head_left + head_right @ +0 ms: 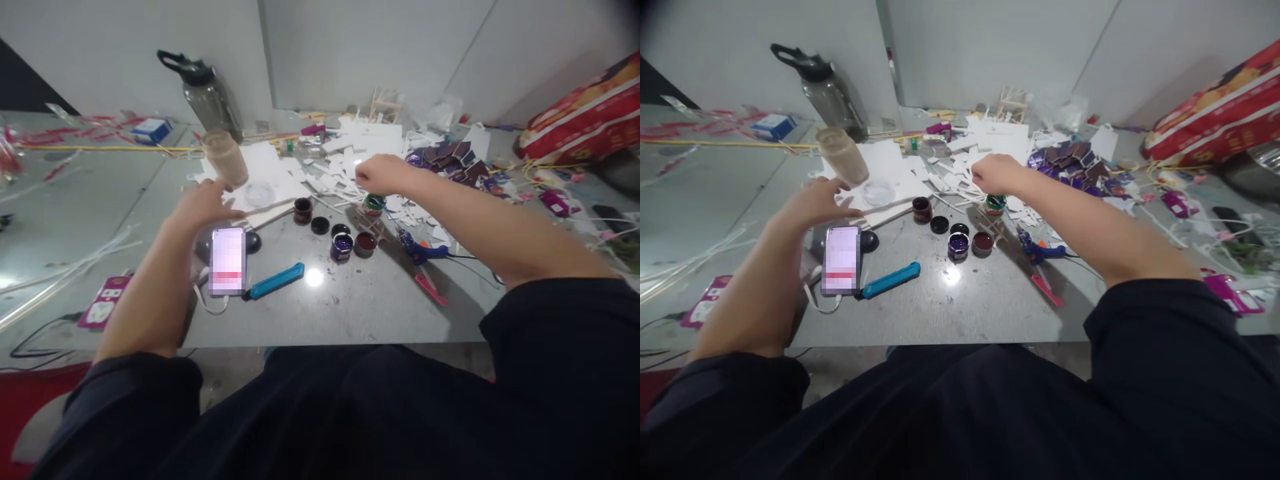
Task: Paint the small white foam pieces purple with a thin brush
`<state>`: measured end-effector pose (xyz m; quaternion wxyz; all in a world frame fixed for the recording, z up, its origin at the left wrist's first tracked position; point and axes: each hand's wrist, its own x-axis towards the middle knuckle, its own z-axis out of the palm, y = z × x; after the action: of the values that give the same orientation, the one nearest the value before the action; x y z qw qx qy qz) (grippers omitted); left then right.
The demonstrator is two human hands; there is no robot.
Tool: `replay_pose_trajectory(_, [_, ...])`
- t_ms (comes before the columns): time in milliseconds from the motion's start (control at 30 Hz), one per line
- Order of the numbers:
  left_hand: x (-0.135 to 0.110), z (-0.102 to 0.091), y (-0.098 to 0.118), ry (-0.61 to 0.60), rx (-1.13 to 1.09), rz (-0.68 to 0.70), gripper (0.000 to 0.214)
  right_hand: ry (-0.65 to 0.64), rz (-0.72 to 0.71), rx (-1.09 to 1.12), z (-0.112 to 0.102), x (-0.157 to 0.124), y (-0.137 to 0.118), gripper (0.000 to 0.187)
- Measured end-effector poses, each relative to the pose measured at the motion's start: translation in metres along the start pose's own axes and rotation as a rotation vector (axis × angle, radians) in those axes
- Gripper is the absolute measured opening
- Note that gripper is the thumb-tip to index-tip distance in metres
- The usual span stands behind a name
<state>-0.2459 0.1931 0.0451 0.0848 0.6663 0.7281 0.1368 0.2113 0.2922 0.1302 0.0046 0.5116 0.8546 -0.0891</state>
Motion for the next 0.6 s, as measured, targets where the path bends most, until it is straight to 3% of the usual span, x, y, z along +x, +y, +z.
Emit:
replay_pose_trajectory(133, [-0.005,0.007,-0.008,-0.011,0.043,-0.127,0.097,-0.023,-0.016,0.201,0.021,0.054,-0.024,0.006])
replay_pose_trajectory(300, [-0.007,0.006,-0.015,0.008,0.029,-0.235,0.086,-0.074,-0.003,0.513,0.049,0.105,-0.083,0.015])
replay_pose_trajectory(433, [-0.007,0.002,-0.026,-0.007,0.003,-0.323,0.071,-0.124,0.048,0.670,0.063,0.121,-0.113,0.027])
replay_pose_trajectory(600, [0.000,0.001,-0.040,-0.062,-0.013,-0.372,0.053,-0.160,0.117,0.761,0.074,0.125,-0.120,0.023])
